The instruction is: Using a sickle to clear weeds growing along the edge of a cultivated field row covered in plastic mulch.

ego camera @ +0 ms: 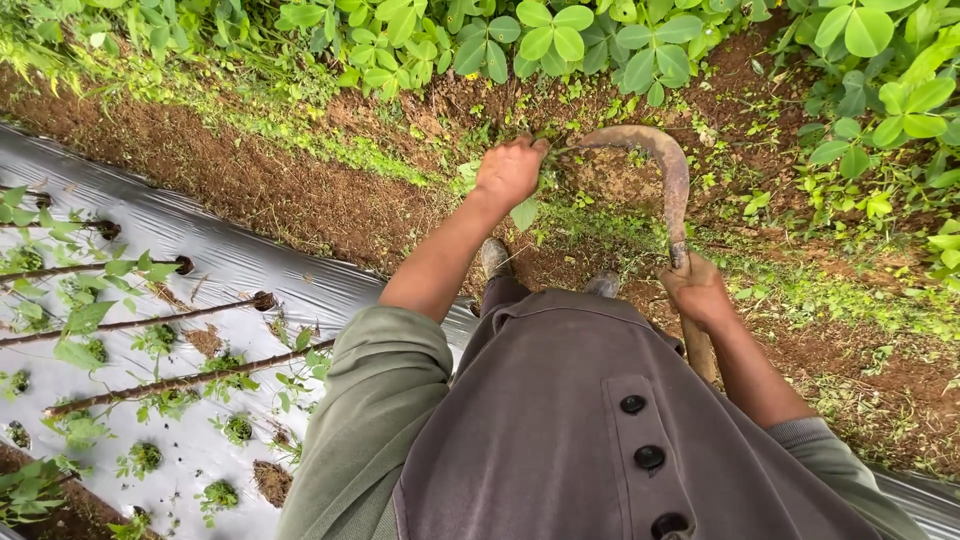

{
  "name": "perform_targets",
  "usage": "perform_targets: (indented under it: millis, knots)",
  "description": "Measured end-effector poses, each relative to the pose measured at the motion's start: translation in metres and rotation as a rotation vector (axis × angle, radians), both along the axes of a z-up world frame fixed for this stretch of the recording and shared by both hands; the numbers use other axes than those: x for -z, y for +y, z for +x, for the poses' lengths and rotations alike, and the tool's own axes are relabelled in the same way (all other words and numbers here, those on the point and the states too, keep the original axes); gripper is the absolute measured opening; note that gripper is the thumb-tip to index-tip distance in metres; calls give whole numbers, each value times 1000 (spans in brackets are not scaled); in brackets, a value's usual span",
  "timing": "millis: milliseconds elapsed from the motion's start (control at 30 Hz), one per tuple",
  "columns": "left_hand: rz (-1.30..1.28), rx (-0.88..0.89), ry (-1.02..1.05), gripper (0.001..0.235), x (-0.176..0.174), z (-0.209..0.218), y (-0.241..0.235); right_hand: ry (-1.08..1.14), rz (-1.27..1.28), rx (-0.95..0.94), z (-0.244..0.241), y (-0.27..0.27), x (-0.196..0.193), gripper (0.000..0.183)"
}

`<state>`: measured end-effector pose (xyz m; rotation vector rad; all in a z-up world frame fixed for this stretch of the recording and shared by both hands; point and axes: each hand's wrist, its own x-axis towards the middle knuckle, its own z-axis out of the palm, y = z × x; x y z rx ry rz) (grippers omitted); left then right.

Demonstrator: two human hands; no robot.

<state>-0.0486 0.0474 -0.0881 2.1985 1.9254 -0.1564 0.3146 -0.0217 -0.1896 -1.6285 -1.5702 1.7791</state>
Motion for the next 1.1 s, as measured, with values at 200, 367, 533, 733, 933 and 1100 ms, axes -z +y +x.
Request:
perform_targets:
  millis: [200, 367, 533, 733, 933, 1100]
  knots:
    - [-16, 113, -54, 38, 23, 0, -1, 55, 75, 96, -3, -4, 13, 16]
    - [-154, 219, -31, 38, 3, -2, 29, 24, 146, 262, -14, -19, 13, 14]
    - [-194, 318, -76, 39, -56, -8, 37, -7, 198, 415, -46, -37, 15, 12]
    - [-236, 401, -18, 38, -56, -19, 61, 20, 254, 492, -78, -29, 13, 14]
    - [-87, 498, -1, 38, 7, -21, 84, 7, 378, 466, -88, 0, 1, 14]
    - [-2, 508, 10, 39, -47, -12, 72, -2, 415, 473, -80, 4, -20, 16]
